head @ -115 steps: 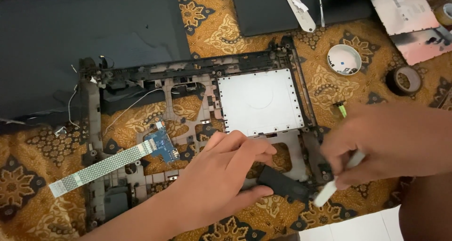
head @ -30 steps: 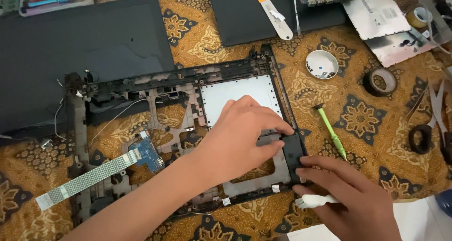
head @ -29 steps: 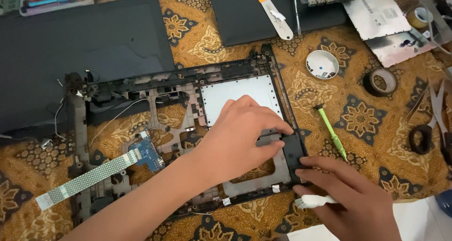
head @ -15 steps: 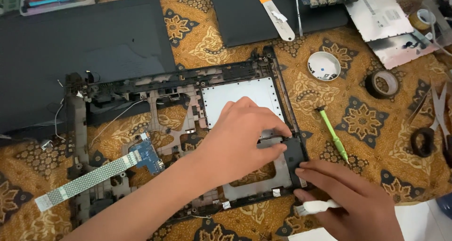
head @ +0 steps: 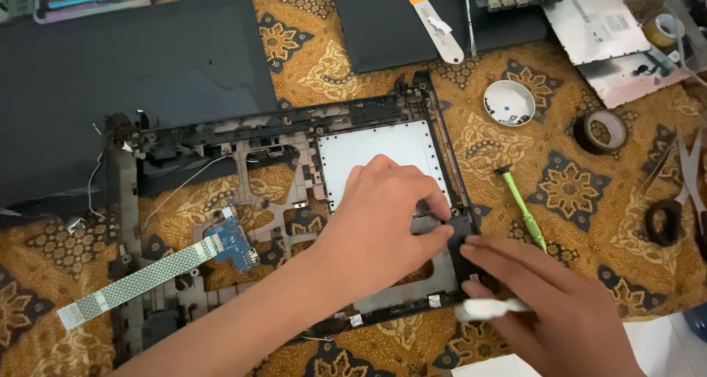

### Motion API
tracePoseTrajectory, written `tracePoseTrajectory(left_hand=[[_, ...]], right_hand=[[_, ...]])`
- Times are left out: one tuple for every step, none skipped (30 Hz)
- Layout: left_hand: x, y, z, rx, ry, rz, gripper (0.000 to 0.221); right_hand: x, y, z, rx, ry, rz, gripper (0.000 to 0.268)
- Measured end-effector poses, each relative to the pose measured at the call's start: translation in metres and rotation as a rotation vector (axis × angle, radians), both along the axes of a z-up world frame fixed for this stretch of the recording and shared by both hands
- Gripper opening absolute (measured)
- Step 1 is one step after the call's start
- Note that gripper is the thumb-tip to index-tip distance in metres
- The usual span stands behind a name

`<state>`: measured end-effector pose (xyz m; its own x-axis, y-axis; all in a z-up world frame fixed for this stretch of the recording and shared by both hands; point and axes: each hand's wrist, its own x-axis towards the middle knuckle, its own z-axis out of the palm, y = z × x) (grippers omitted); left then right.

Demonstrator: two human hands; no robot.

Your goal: Cleaning the internal components and chassis of a disassembled laptop using a toothbrush to remove dust.

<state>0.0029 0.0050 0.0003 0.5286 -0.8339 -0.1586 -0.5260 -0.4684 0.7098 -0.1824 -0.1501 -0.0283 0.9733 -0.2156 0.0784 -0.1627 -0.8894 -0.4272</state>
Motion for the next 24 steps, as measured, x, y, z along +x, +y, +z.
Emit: tracePoseTrajectory(left_hand=[[-0.001, 0.000, -0.001, -0.014, 0.005, 0.008, 0.010], [-0.001, 0.000, -0.001, -0.029, 0.009, 0.016, 0.010], [0.000, 0.000, -0.002, -0.031, 0.008, 0.015, 0.010], [0.000, 0.002, -0.002, -0.054, 0.005, 0.009, 0.007], [0.001, 0.003, -0.003, -0.078, 0.002, 0.003, 0.007], [0.002, 0.003, -0.003, -0.077, 0.002, 0.005, 0.007], [0.002, 0.004, -0.004, -0.076, -0.002, 0.010, 0.007], [0.002, 0.004, -0.004, -0.077, -0.005, 0.011, 0.008], [0.003, 0.004, -0.003, -0.078, -0.003, 0.011, 0.008], [0.003, 0.004, -0.002, -0.068, 0.012, 0.011, 0.008], [0.004, 0.004, -0.001, -0.059, 0.027, 0.010, 0.008], [0.004, 0.004, -0.001, -0.060, 0.026, 0.013, 0.008], [0.003, 0.004, -0.002, -0.055, 0.012, 0.007, 0.009], [0.003, 0.004, -0.003, -0.049, 0.000, 0.000, 0.010], [0.002, 0.005, -0.005, -0.048, 0.001, 0.000, 0.010], [0.001, 0.005, -0.007, -0.074, -0.016, 0.005, 0.010], [0.000, 0.004, -0.010, -0.100, -0.033, 0.010, 0.010], [-0.002, 0.004, -0.011, -0.100, -0.033, 0.009, 0.010], [-0.004, 0.004, -0.012, -0.084, -0.080, 0.010, 0.012], [-0.005, 0.003, -0.013, -0.068, -0.127, 0.009, 0.013], [-0.009, 0.005, -0.014, -0.068, -0.127, 0.008, 0.013], [-0.012, 0.006, -0.016, -0.099, -0.233, -0.032, 0.014], [-0.015, 0.007, -0.018, -0.129, -0.339, -0.072, 0.016], [-0.017, 0.011, -0.017, -0.131, -0.339, -0.074, 0.016]], right_hand=[[0.004, -0.001, 0.000, -0.061, -0.024, 0.030, 0.048], [0.008, -0.001, 0.001, -0.124, -0.049, 0.062, 0.047], [0.009, -0.004, 0.000, -0.125, -0.050, 0.062, 0.047], [0.011, -0.006, -0.001, -0.118, -0.032, 0.055, 0.047], [0.012, -0.008, -0.002, -0.111, -0.014, 0.049, 0.047], [0.015, -0.009, -0.001, -0.109, -0.014, 0.051, 0.047], [0.018, -0.010, 0.000, -0.134, -0.047, 0.067, 0.045], [0.021, -0.012, 0.001, -0.160, -0.079, 0.081, 0.044], [0.023, -0.014, 0.001, -0.161, -0.078, 0.080, 0.044], [0.026, -0.017, 0.000, -0.113, -0.087, 0.116, 0.048], [0.029, -0.019, 0.000, -0.065, -0.096, 0.152, 0.053], [0.029, -0.020, 0.000, -0.066, -0.097, 0.154, 0.053], [0.029, -0.021, 0.000, -0.065, -0.086, 0.147, 0.054], [0.028, -0.022, 0.000, -0.062, -0.074, 0.138, 0.055], [0.029, -0.020, 0.001, -0.061, -0.072, 0.138, 0.055], [0.030, -0.020, 0.001, -0.050, -0.088, 0.137, 0.054], [0.031, -0.019, 0.002, -0.039, -0.103, 0.137, 0.052], [0.031, -0.020, 0.000, -0.038, -0.103, 0.136, 0.052], [0.030, -0.021, -0.002, -0.029, -0.090, 0.124, 0.049], [0.029, -0.022, -0.004, -0.020, -0.078, 0.112, 0.047], [0.030, -0.021, -0.004, -0.019, -0.077, 0.110, 0.047], [0.031, -0.019, -0.004, -0.063, -0.136, 0.154, 0.042], [0.033, -0.018, -0.005, -0.107, -0.195, 0.197, 0.038], [0.032, -0.016, -0.003, -0.109, -0.194, 0.195, 0.038]])
